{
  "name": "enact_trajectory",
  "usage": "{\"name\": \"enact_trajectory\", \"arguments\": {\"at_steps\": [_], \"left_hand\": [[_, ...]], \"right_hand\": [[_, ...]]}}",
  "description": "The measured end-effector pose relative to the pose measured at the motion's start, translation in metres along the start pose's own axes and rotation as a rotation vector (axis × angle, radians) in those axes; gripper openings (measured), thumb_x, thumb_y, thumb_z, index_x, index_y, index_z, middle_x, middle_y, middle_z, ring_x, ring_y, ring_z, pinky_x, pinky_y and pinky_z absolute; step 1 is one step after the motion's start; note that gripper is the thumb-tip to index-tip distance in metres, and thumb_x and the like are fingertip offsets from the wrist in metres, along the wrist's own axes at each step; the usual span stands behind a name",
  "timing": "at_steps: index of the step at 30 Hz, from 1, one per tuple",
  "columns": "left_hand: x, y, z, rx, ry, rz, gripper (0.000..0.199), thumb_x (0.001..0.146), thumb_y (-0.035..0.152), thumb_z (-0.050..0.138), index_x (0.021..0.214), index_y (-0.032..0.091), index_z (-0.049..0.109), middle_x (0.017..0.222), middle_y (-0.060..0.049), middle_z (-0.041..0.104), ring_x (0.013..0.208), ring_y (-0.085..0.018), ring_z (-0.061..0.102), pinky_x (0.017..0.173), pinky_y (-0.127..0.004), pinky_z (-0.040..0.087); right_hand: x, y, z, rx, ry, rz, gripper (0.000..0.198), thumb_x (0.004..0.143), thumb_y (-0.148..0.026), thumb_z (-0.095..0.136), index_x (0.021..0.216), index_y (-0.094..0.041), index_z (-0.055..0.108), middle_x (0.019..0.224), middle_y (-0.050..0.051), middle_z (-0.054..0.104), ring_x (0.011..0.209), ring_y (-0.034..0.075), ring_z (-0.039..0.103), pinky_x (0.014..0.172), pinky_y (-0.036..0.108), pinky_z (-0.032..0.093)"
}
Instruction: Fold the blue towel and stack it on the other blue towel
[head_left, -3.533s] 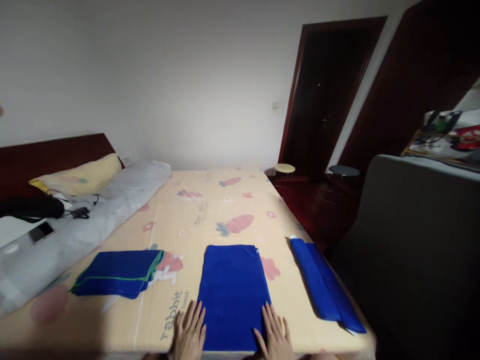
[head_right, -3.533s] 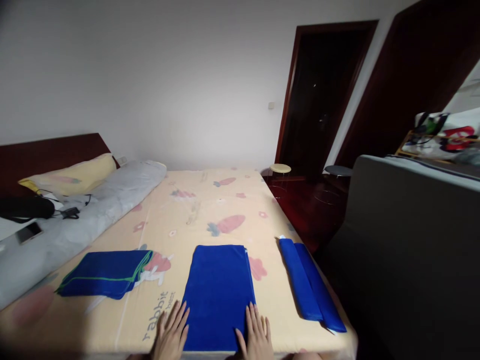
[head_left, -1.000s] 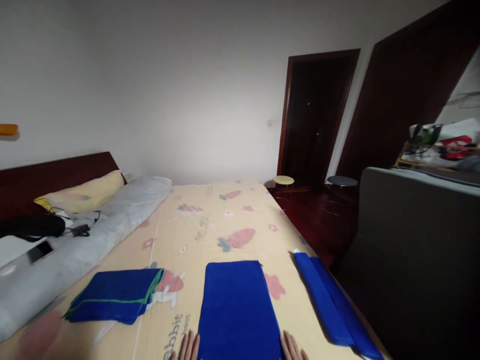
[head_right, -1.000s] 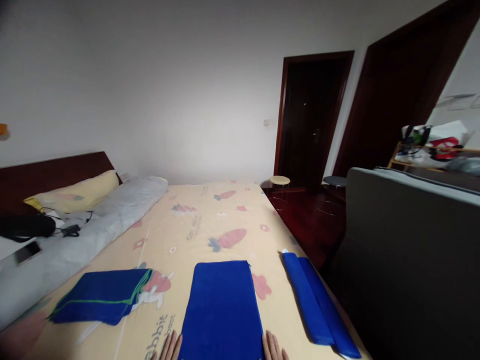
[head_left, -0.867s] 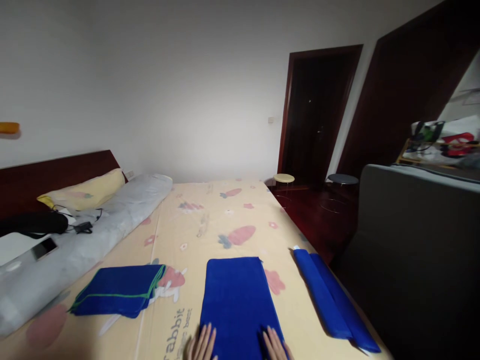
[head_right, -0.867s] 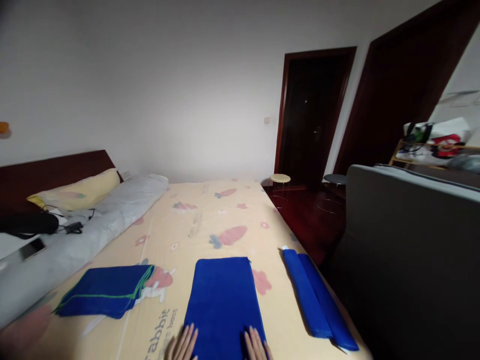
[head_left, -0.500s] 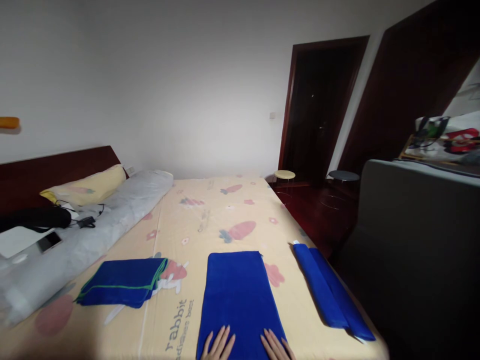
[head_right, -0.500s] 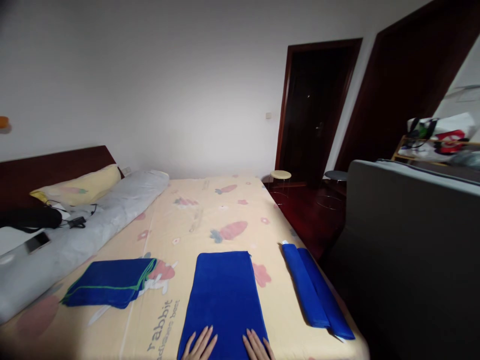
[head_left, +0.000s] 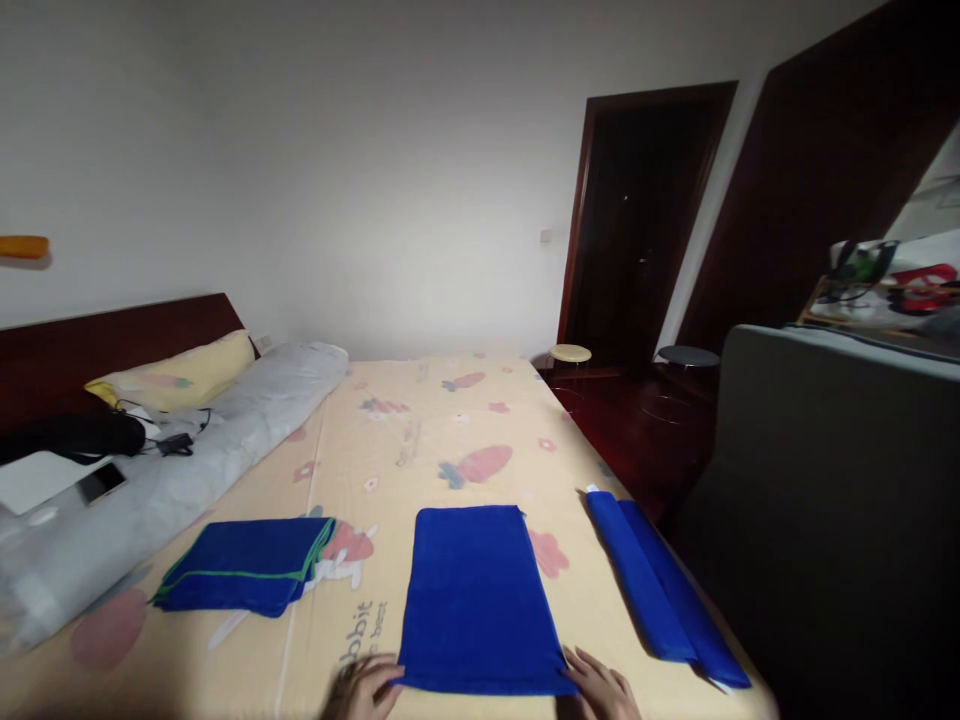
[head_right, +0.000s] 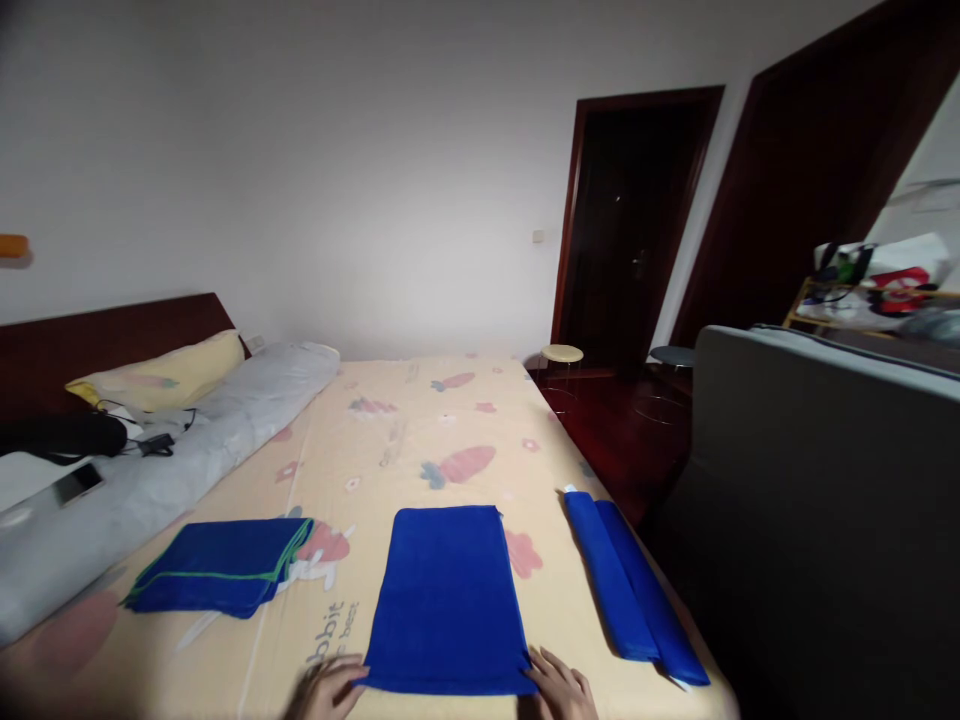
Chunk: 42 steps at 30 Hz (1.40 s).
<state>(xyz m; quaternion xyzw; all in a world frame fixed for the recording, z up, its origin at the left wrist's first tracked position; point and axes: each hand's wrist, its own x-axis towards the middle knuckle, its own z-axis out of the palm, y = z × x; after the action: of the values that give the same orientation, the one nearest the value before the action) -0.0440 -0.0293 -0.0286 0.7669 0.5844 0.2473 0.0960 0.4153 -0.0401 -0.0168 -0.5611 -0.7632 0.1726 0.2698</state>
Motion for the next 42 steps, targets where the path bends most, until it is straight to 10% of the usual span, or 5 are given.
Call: {"name": "enact_trajectory", "arguments": {"at_steps": [10,19,27,35,42], "left_hand": [[0.046,0.029,-0.012,-0.672,0.001,-0.412,0.049,0.063,0.065,0.060,0.077,0.019,0.064,0.074,-0.003,0.072,0.076,-0.019,0.066,0.070,-0.029,0.052],[0.034,0.053,0.002,0.005,0.014,-0.277,0.028,0.084,0.027,0.037,0.085,0.022,0.065,0.088,-0.005,0.073,0.085,-0.016,0.067,0.082,-0.030,0.050],[0.027,0.072,0.004,0.230,0.031,-0.241,0.037,0.083,0.013,0.031,0.093,0.028,0.064,0.099,-0.001,0.068,0.099,-0.017,0.058,0.090,-0.036,0.041],[0.032,0.085,0.005,0.312,0.019,-0.261,0.036,0.087,0.042,0.036,0.099,0.021,0.064,0.111,-0.010,0.067,0.114,-0.028,0.053,0.100,-0.055,0.034],[0.049,0.124,0.063,0.202,-0.068,-0.124,0.043,0.086,0.016,0.031,0.112,0.030,0.062,0.126,-0.004,0.066,0.123,-0.022,0.055,0.106,-0.045,0.043]], "right_hand": [[0.049,-0.032,-0.001,0.570,0.123,0.304,0.045,0.074,-0.061,0.046,0.071,-0.018,0.062,0.069,0.005,0.067,0.070,0.019,0.061,0.067,0.031,0.049],[0.041,-0.008,0.039,-0.073,0.175,0.250,0.027,0.084,-0.031,0.041,0.086,-0.022,0.066,0.083,0.005,0.068,0.080,0.017,0.060,0.079,0.034,0.046],[0.030,0.007,0.070,-0.586,0.603,-0.062,0.016,0.080,-0.020,0.051,0.095,-0.024,0.057,0.084,0.000,0.066,0.076,0.014,0.057,0.073,0.030,0.040],[0.024,-0.001,0.061,-0.562,0.559,-0.031,0.014,0.077,-0.019,0.056,0.089,-0.026,0.056,0.071,-0.002,0.058,0.068,0.016,0.051,0.068,0.032,0.033],[0.050,-0.093,0.092,-0.338,0.476,-0.144,0.016,0.076,-0.011,0.051,0.082,-0.025,0.055,0.079,-0.002,0.060,0.074,0.014,0.052,0.071,0.029,0.035]]}}
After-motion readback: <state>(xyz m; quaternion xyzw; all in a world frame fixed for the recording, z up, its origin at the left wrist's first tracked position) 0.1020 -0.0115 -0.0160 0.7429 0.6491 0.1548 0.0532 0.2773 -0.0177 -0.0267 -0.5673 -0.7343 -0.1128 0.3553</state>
